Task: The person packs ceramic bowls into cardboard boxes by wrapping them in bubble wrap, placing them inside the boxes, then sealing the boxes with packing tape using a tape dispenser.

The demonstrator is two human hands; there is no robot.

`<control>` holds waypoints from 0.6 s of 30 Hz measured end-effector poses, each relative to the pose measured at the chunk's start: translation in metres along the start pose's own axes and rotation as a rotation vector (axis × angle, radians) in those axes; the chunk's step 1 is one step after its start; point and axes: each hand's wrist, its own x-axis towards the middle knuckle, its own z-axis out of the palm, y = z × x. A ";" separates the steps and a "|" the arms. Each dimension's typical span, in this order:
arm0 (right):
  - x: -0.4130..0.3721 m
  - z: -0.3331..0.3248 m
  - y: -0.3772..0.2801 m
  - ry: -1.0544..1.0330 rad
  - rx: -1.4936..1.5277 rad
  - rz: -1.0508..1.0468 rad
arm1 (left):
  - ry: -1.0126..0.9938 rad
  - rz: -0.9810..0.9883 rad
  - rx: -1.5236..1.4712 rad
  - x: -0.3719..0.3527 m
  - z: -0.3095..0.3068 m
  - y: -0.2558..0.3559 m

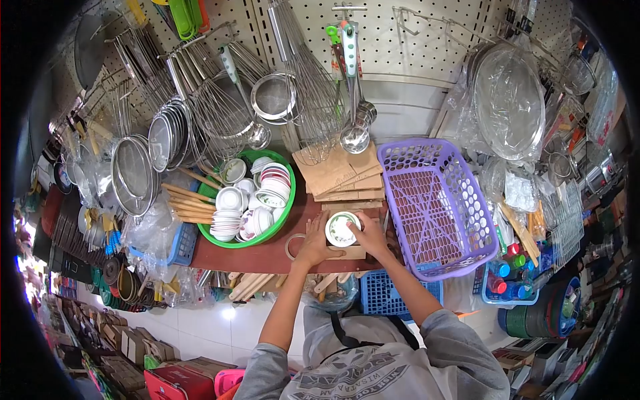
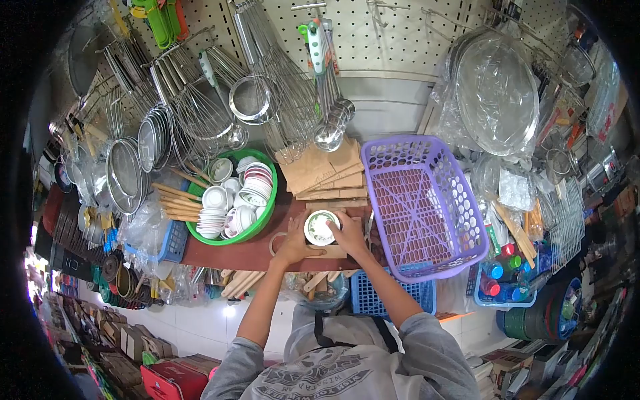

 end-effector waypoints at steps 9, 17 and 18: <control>0.005 0.002 -0.005 -0.122 -0.086 0.116 | 0.119 0.090 -0.168 -0.008 -0.001 0.008; 0.006 0.017 0.002 -0.114 -0.121 0.107 | 0.197 0.114 -0.183 -0.010 0.003 0.008; 0.006 0.016 -0.001 -0.117 -0.129 0.108 | 0.227 0.118 -0.171 -0.011 0.003 0.009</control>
